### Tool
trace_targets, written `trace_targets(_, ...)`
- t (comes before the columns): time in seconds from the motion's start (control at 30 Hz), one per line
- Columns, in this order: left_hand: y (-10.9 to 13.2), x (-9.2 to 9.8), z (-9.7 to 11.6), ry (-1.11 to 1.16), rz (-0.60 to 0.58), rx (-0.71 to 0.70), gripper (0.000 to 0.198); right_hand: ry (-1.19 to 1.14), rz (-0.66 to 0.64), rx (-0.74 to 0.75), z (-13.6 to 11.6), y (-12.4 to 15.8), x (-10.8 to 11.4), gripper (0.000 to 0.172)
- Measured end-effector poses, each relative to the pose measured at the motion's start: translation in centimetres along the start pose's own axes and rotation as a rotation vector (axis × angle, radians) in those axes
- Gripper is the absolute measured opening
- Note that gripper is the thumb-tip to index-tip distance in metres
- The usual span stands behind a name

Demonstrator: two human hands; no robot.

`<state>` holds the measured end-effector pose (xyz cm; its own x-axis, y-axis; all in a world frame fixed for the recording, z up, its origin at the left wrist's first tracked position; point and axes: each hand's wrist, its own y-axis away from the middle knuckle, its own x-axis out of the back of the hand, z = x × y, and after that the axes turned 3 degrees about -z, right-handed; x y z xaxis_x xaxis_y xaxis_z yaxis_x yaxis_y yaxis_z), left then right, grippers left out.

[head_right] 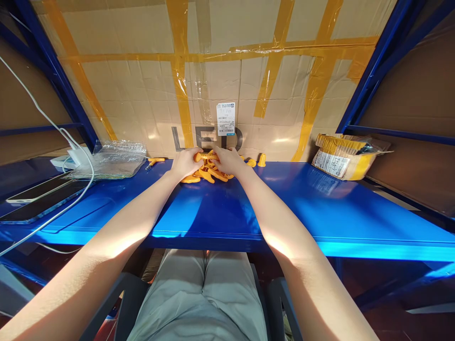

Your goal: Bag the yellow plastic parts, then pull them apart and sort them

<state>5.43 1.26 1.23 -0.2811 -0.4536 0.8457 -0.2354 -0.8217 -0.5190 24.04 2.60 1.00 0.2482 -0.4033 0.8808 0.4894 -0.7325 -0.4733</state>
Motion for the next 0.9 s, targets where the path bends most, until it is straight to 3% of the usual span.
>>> trace_targets(0.9,0.04,0.20,0.22,-0.004,-0.016,0.028,0.042,0.056,0.068,0.018,0.02,-0.21,0.23,0.021)
